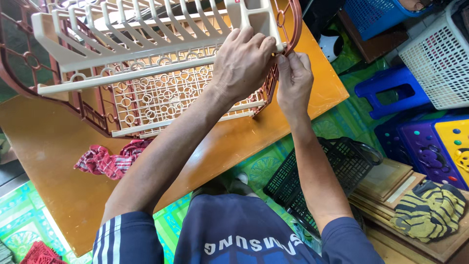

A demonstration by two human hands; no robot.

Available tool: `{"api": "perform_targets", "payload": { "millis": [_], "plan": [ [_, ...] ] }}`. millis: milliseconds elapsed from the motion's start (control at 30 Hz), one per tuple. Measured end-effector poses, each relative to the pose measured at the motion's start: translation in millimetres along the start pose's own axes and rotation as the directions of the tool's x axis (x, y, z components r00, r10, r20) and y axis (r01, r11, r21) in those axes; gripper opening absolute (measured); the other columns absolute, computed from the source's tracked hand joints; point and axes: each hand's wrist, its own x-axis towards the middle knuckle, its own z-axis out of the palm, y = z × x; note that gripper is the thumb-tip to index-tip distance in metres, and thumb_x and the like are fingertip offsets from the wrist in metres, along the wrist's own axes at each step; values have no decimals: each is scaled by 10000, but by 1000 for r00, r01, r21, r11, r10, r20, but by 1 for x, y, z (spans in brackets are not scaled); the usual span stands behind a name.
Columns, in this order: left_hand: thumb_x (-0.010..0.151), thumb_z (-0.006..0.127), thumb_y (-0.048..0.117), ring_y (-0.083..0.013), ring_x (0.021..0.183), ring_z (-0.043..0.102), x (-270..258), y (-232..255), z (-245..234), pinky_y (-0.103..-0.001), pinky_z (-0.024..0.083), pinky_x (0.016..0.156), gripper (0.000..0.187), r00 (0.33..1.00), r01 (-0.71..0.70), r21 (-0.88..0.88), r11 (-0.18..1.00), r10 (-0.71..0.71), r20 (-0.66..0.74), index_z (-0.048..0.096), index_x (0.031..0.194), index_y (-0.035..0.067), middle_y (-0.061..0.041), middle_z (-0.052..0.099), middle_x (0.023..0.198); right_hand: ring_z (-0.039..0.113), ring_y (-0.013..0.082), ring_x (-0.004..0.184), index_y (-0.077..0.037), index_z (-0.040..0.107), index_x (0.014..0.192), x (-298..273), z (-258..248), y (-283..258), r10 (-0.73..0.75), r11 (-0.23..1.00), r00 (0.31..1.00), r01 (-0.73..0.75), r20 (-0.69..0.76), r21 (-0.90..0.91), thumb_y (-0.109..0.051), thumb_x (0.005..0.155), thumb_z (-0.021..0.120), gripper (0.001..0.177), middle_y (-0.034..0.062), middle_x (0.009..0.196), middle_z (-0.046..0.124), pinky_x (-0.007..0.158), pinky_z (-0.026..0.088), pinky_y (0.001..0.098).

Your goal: The person assembles a plastic dish rack on a wooden table. They attach the beige upper rack to the reddish-brown base, then insert and secure a beige cutlery tray into the base using small plastic fasteners.

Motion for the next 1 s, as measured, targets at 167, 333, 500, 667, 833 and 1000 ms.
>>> {"api": "perform_targets", "payload": {
  "millis": [167,333,500,667,833,1000],
  "plan": [
    [979,738,377,-220,863,579,6,1,6,-375,449,791,299,998,43,47,998,-41,-43,631,951,99,-37,619,834,561,118,846,-7,683,1279,6,5,10,41,999,999,-41,1,-11,-146,1154,564,221,53,1003,528,742,483,276],
    [913,768,478,-234,790,581,14,1,9,-389,449,729,414,991,109,41,993,-105,-87,588,879,107,-36,620,796,569,117,823,24,676,1258,13,5,11,10,998,1000,-9,21,-63,-76,1115,558,211,50,944,535,721,488,274],
    [896,767,512,-229,746,592,19,3,11,-393,458,693,442,983,163,47,986,-157,-99,582,858,112,-27,622,757,610,99,772,28,684,1157,17,1,7,43,999,997,-43,61,-8,-58,1122,553,161,51,893,607,673,488,271],
    [938,740,518,-198,672,582,17,0,14,-377,461,656,440,987,126,35,991,-121,-109,585,810,127,-7,619,714,592,70,754,38,690,1173,23,-6,11,87,989,986,-104,145,109,-62,1131,562,167,38,922,625,643,514,240],
    [998,704,529,-184,645,570,11,-3,19,-360,469,650,459,987,114,71,991,-105,-124,590,802,130,-6,605,689,694,69,909,40,701,1177,26,-7,17,105,933,972,-169,208,317,-66,1118,578,173,23,1043,687,782,656,252],
    [968,712,521,-188,683,580,13,-2,22,-363,467,681,427,984,129,81,988,-117,-136,604,850,125,-8,613,708,657,60,847,48,713,1185,27,-4,23,107,965,979,-144,172,220,-61,1126,586,177,30,1005,700,717,597,226]
  ]
}}
